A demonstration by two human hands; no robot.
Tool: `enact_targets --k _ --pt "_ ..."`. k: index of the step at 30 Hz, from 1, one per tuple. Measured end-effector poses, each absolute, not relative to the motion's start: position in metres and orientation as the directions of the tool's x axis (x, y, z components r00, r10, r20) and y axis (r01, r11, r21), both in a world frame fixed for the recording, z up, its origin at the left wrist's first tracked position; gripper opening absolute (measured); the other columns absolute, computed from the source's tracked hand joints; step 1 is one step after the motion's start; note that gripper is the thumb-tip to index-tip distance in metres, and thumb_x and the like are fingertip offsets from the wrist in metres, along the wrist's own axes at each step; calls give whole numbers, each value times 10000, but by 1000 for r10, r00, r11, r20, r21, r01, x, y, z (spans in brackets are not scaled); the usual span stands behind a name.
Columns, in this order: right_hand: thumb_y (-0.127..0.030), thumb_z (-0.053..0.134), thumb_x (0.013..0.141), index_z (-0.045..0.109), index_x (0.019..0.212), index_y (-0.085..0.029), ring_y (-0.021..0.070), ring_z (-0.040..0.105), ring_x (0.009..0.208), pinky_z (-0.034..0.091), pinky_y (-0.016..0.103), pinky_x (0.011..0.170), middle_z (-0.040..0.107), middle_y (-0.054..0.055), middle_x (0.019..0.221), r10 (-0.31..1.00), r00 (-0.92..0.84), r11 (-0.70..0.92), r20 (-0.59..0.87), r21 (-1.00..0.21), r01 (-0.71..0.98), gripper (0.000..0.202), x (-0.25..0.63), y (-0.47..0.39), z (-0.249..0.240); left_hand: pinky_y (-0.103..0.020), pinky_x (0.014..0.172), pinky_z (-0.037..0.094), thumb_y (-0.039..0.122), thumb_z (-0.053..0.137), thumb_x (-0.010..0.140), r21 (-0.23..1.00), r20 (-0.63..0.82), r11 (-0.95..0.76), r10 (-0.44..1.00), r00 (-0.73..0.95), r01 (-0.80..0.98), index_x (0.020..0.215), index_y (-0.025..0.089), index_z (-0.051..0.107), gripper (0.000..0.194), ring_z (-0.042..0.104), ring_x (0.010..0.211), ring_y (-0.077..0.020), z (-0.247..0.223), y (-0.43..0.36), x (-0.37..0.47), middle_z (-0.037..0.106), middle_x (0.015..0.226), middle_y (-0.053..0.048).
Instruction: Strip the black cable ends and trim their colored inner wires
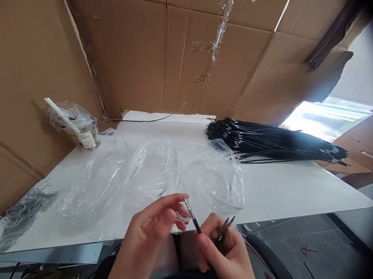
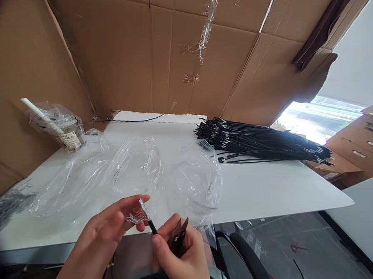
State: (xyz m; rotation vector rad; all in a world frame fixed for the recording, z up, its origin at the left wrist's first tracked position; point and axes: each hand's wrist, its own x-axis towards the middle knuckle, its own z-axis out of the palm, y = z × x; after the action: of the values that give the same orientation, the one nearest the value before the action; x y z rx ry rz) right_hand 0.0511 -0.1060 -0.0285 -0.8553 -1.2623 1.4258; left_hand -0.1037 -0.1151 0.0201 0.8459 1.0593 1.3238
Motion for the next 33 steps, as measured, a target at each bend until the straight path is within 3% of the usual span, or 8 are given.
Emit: enact_targets --k 2,5,9,12,18,27,33 --pt "-454 689 910 540 743 -186 52 358 402 282 182 463 505 -62 439 930 -357 -28 92 -948 -318 349 52 -104 -32 -270 845 491 639 654 854 893 -171 168 985 30 -419 1072 266 795 454 626 850 -190 19 -114 -106 712 879 -27" --pt "-421 700 917 511 773 -193 31 308 389 268 169 470 496 -80 448 875 -477 -152 80 -891 -428 330 51 -103 -35 -270 831 491 536 694 869 836 -200 237 972 126 -495 970 231 809 341 638 863 -197 14 -111 -109 722 864 -42" --pt "-397 706 920 515 821 -204 7 254 335 209 141 406 459 -110 446 795 -597 -314 104 -773 -552 289 49 -102 -36 -229 799 490 453 765 845 775 -10 192 956 292 -602 884 209 809 251 636 818 -156 9 -106 -111 721 832 -30" --pt "-378 708 919 546 843 -199 1 228 303 199 129 367 420 -124 435 745 -652 -397 139 -692 -602 253 48 -102 -35 -260 823 502 451 647 933 737 109 162 929 352 -656 894 172 800 321 635 830 -166 8 -103 -111 701 852 -45" --pt "-376 711 918 586 856 -191 1 202 287 238 123 355 421 -129 417 694 -710 -525 121 -590 -613 232 47 -105 -40 -208 766 503 279 808 836 730 137 142 928 347 -668 861 218 795 68 651 785 -114 -1 -100 -110 680 823 6" --pt "-447 804 814 581 783 -184 4 220 331 179 150 370 442 -113 436 717 -697 -540 -3 -636 -552 345 47 -108 -27 -257 735 527 312 838 805 695 98 175 938 333 -697 788 259 807 63 683 735 -133 0 -100 -103 662 762 14" --pt "-539 848 709 575 727 -192 27 252 343 150 178 401 421 -102 423 738 -668 -505 -96 -735 -452 442 51 -109 -26 -280 688 526 358 890 732 647 66 263 916 396 -716 698 285 813 111 671 626 -128 2 -102 -98 644 678 16"
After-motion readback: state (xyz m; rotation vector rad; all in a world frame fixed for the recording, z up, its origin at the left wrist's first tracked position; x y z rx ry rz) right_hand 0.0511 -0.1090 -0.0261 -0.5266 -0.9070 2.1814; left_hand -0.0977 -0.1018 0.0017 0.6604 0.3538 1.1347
